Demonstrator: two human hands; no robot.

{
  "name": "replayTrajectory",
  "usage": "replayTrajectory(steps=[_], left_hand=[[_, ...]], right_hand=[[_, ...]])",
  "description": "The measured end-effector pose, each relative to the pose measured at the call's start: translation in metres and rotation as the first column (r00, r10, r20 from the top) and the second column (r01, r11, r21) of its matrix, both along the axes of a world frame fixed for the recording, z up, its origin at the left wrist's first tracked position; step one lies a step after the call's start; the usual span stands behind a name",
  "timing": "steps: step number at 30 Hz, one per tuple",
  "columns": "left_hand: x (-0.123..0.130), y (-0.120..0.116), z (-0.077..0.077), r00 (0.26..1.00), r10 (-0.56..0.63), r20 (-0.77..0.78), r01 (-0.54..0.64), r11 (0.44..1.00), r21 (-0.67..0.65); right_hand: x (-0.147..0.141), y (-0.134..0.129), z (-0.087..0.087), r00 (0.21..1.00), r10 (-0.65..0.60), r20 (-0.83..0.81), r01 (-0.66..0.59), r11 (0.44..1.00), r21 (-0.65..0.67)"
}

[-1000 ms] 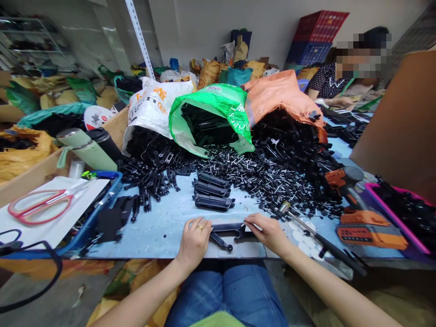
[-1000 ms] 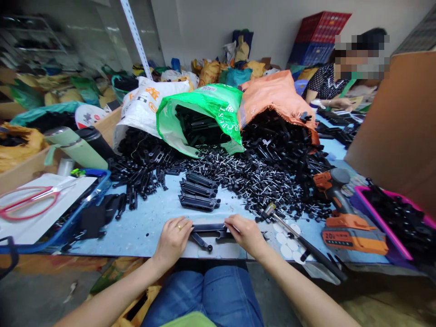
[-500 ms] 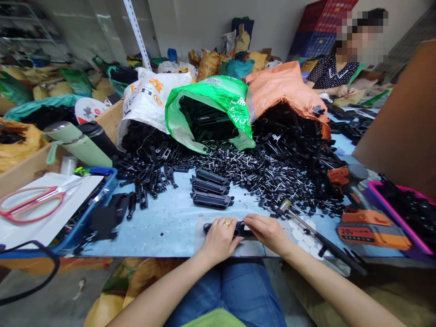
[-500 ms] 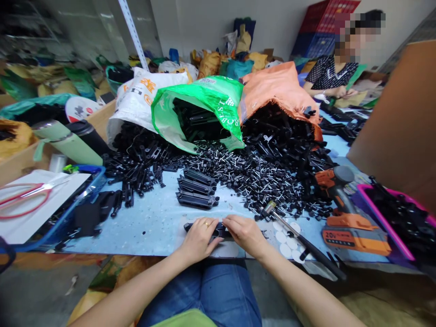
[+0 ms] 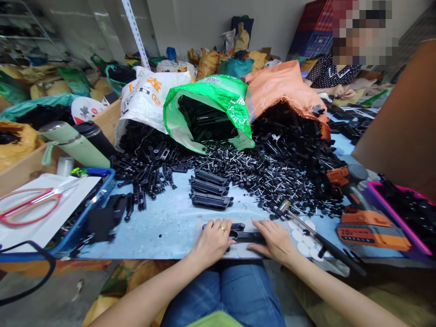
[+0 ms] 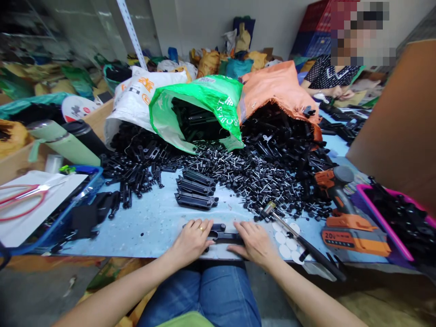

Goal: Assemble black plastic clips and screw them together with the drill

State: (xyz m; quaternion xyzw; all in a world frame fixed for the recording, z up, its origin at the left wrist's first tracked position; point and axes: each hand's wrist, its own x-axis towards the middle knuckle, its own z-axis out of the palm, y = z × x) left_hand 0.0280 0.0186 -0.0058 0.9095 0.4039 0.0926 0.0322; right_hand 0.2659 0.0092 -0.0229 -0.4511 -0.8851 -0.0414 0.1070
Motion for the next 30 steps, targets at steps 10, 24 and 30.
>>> replayTrajectory(steps=[10, 24, 30], left_hand=[[-0.033, -0.032, 0.067, 0.766, -0.099, 0.635, 0.234, 0.963, -0.132], [-0.046, -0.003, 0.001, 0.942, 0.115, 0.316, -0.214, 0.929, 0.301], [-0.052, 0.002, -0.027, 0.978, 0.198, 0.059, -0.206, 0.939, 0.277]], right_hand=[[-0.045, -0.016, 0.095, 0.72, 0.321, -0.615, -0.537, 0.819, -0.203], [-0.143, 0.119, 0.035, 0.938, 0.014, -0.347, -0.074, 0.984, -0.162], [-0.159, 0.166, 0.025, 0.957, 0.281, -0.074, -0.29, 0.938, -0.189]])
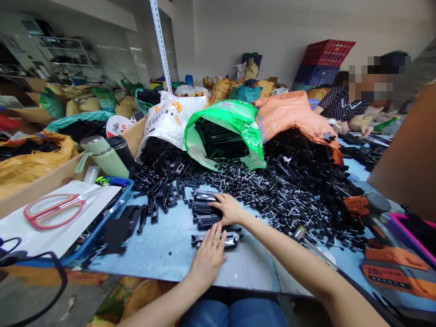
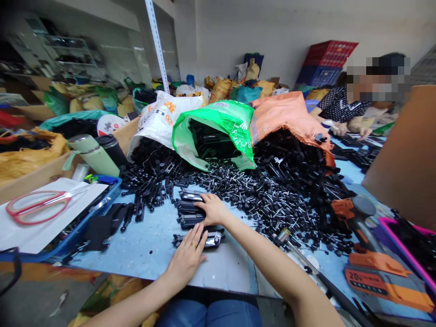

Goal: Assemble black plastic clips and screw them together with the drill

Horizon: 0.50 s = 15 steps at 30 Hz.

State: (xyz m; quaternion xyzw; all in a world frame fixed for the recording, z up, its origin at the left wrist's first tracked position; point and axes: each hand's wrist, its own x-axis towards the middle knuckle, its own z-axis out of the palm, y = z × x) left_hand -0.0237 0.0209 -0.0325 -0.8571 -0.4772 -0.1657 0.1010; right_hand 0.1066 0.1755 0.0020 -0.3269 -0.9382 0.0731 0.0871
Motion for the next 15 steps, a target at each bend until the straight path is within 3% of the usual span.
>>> replayTrajectory(steps=[3, 6, 11, 15], left_hand=[[-0.01, 0.012, -0.005, 0.999, 0.029, -0.029, -0.03, 0.999, -0.018], [-0.024, 0.034, -0.004, 0.998, 0.047, -0.038, -0.048, 0.998, -0.045], [-0.036, 0.057, 0.005, 0.998, 0.047, -0.03, -0.049, 0.995, -0.086], [-0.036, 0.054, 0.021, 0.999, 0.01, 0.03, -0.005, 0.991, -0.132]], right_hand=[[-0.012, 0.014, 0.003, 1.0, -0.011, 0.009, 0.011, 1.0, -0.021], [-0.011, 0.038, 0.016, 0.998, -0.013, -0.059, 0.012, 1.0, -0.015], [0.015, 0.101, 0.036, 0.958, -0.287, -0.014, 0.286, 0.945, 0.159], [0.031, 0.157, 0.04, 0.927, -0.371, 0.056, 0.354, 0.914, 0.197]])
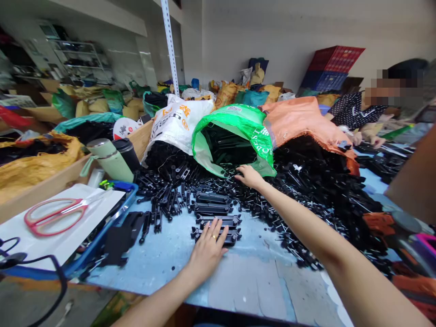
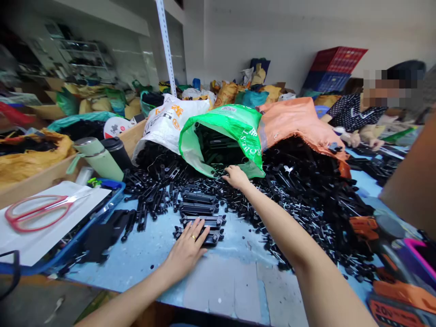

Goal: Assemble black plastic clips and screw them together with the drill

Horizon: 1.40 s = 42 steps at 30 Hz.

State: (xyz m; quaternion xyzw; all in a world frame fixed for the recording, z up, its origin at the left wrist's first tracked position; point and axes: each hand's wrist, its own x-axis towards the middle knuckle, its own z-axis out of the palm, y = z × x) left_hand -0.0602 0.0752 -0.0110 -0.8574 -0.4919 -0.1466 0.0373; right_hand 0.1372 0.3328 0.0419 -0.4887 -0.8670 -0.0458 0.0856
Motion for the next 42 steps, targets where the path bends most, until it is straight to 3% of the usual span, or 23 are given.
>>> replayTrajectory(steps=[3, 6, 11, 14, 17, 20, 22, 27, 30, 32, 34, 37, 39, 42], left_hand=[[-0.005, 0.005, 0.017, 0.998, -0.006, 0.062, 0.006, 1.0, -0.006], [-0.018, 0.025, 0.026, 0.99, 0.049, 0.131, -0.049, 0.999, -0.002], [-0.061, 0.098, 0.015, 0.945, 0.253, 0.209, -0.263, 0.965, 0.017], [-0.091, 0.155, 0.009, 0.887, 0.417, 0.199, -0.432, 0.901, 0.038], [-0.109, 0.204, 0.01, 0.774, 0.627, 0.091, -0.631, 0.775, 0.023], [-0.112, 0.232, 0.008, 0.662, 0.749, 0.006, -0.749, 0.662, 0.0], [-0.109, 0.239, 0.004, 0.648, 0.761, 0.0, -0.761, 0.648, -0.017], [-0.105, 0.235, 0.0, 0.67, 0.741, 0.044, -0.739, 0.672, -0.056], [-0.106, 0.221, 0.012, 0.681, 0.722, 0.126, -0.723, 0.689, -0.041], [-0.106, 0.204, 0.025, 0.684, 0.705, 0.189, -0.715, 0.698, -0.017], [-0.103, 0.18, 0.038, 0.688, 0.64, 0.343, -0.684, 0.729, 0.012], [-0.088, 0.13, 0.054, 0.66, 0.385, 0.645, -0.558, 0.827, 0.077], [-0.072, 0.089, 0.061, 0.651, 0.223, 0.726, -0.439, 0.891, 0.12], [-0.044, 0.031, 0.061, 0.672, 0.126, 0.73, -0.239, 0.97, 0.053]], right_hand=[[0.002, 0.04, 0.0, 0.997, -0.061, 0.05, 0.059, 0.998, 0.023], [-0.002, 0.078, 0.0, 0.99, -0.096, 0.099, 0.092, 0.995, 0.037], [-0.011, 0.133, -0.011, 0.985, -0.078, 0.157, 0.073, 0.997, 0.037], [-0.018, 0.156, -0.022, 0.984, -0.067, 0.163, 0.064, 0.998, 0.027], [-0.02, 0.168, -0.029, 0.988, -0.06, 0.145, 0.055, 0.998, 0.035], [-0.013, 0.165, -0.027, 0.992, -0.03, 0.119, 0.024, 0.998, 0.05], [-0.004, 0.156, -0.022, 0.994, 0.006, 0.105, -0.012, 0.998, 0.056], [0.014, 0.105, 0.001, 0.996, 0.061, 0.059, -0.065, 0.995, 0.072], [0.012, 0.05, 0.019, 0.985, 0.138, -0.103, -0.123, 0.982, 0.141], [0.007, 0.004, 0.032, 0.932, 0.248, -0.265, -0.199, 0.96, 0.198], [0.003, -0.048, 0.043, 0.875, 0.322, -0.362, -0.265, 0.944, 0.198], [0.001, -0.132, 0.05, 0.862, 0.355, -0.362, -0.359, 0.932, 0.058], [0.003, -0.187, 0.043, 0.871, 0.385, -0.305, -0.427, 0.9, -0.084], [0.01, -0.255, 0.016, 0.898, 0.388, -0.207, -0.432, 0.868, -0.246]])
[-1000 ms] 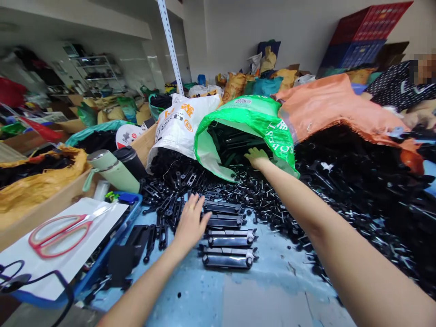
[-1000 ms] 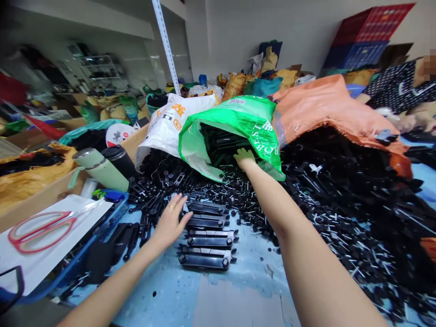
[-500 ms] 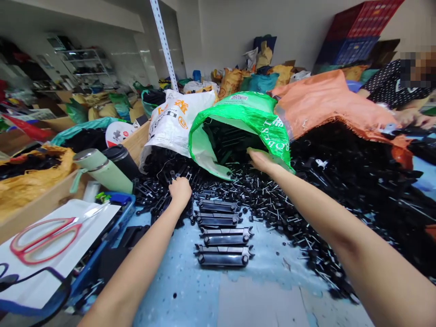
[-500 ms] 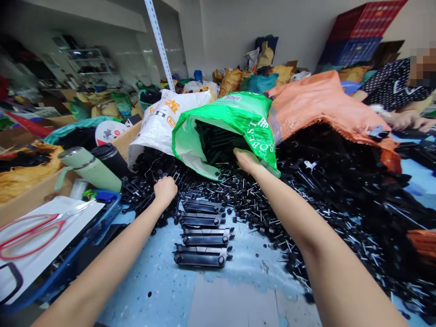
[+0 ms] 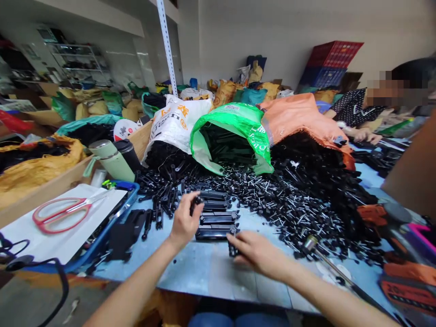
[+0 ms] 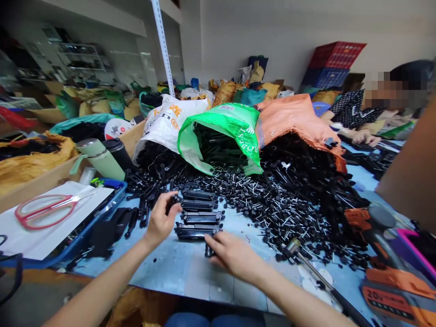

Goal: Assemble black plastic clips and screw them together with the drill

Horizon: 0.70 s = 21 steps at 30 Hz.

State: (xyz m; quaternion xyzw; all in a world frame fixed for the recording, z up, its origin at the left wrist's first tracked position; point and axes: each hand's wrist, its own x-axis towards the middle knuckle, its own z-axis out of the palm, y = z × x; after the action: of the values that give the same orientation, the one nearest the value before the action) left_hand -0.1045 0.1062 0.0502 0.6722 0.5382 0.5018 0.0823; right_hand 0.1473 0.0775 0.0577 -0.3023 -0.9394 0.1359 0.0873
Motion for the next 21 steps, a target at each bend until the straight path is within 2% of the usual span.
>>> replayTrajectory(steps=[2, 4, 7, 9, 10, 11, 12, 14, 15, 16, 17, 18, 19, 21], left_hand=[[0.018, -0.031, -0.006, 0.993, -0.12, 0.007, 0.12, 0.987, -0.11], [0.035, -0.054, -0.012, 0.982, -0.19, 0.007, 0.187, 0.962, -0.197], [0.056, -0.075, -0.018, 0.984, -0.179, 0.004, 0.171, 0.935, -0.312], [0.067, -0.085, -0.017, 0.991, -0.13, 0.009, 0.123, 0.911, -0.395], [0.073, -0.088, -0.015, 0.993, -0.115, 0.019, 0.112, 0.899, -0.423], [0.078, -0.092, -0.014, 0.992, -0.114, 0.045, 0.122, 0.891, -0.438], [0.084, -0.095, -0.012, 0.987, -0.132, 0.088, 0.157, 0.882, -0.445], [0.096, -0.1, -0.011, 0.959, -0.189, 0.211, 0.267, 0.855, -0.446], [0.101, -0.102, -0.011, 0.938, -0.209, 0.277, 0.317, 0.839, -0.443], [0.106, -0.104, -0.011, 0.92, -0.214, 0.329, 0.349, 0.829, -0.438], [0.11, -0.106, -0.011, 0.91, -0.206, 0.36, 0.357, 0.83, -0.428], [0.113, -0.108, -0.011, 0.91, -0.191, 0.367, 0.343, 0.845, -0.411], [0.114, -0.11, -0.01, 0.919, -0.18, 0.352, 0.318, 0.865, -0.389], [0.115, -0.114, -0.005, 0.943, -0.185, 0.278, 0.276, 0.901, -0.334]], right_hand=[[0.008, -0.03, -0.021, 0.997, -0.05, 0.053, 0.051, 0.999, -0.011], [0.018, -0.047, -0.038, 0.992, -0.114, 0.059, 0.114, 0.993, 0.002], [0.033, -0.054, -0.052, 0.974, -0.226, -0.007, 0.226, 0.974, -0.025], [0.038, -0.054, -0.055, 0.927, -0.349, -0.139, 0.327, 0.931, -0.161], [0.038, -0.054, -0.055, 0.876, -0.43, -0.219, 0.364, 0.887, -0.285], [0.036, -0.054, -0.055, 0.801, -0.524, -0.289, 0.376, 0.817, -0.437], [0.032, -0.054, -0.055, 0.709, -0.62, -0.337, 0.349, 0.723, -0.596], [0.021, -0.056, -0.053, 0.52, -0.774, -0.362, 0.194, 0.519, -0.832], [0.015, -0.057, -0.052, 0.445, -0.82, -0.36, 0.101, 0.446, -0.889], [0.01, -0.059, -0.051, 0.394, -0.844, -0.364, 0.022, 0.404, -0.914], [0.007, -0.06, -0.049, 0.366, -0.85, -0.378, -0.032, 0.395, -0.918], [0.006, -0.061, -0.047, 0.362, -0.84, -0.404, -0.061, 0.411, -0.91], [0.007, -0.061, -0.044, 0.378, -0.815, -0.44, -0.071, 0.448, -0.891], [0.017, -0.06, -0.038, 0.462, -0.716, -0.524, -0.05, 0.569, -0.821]])
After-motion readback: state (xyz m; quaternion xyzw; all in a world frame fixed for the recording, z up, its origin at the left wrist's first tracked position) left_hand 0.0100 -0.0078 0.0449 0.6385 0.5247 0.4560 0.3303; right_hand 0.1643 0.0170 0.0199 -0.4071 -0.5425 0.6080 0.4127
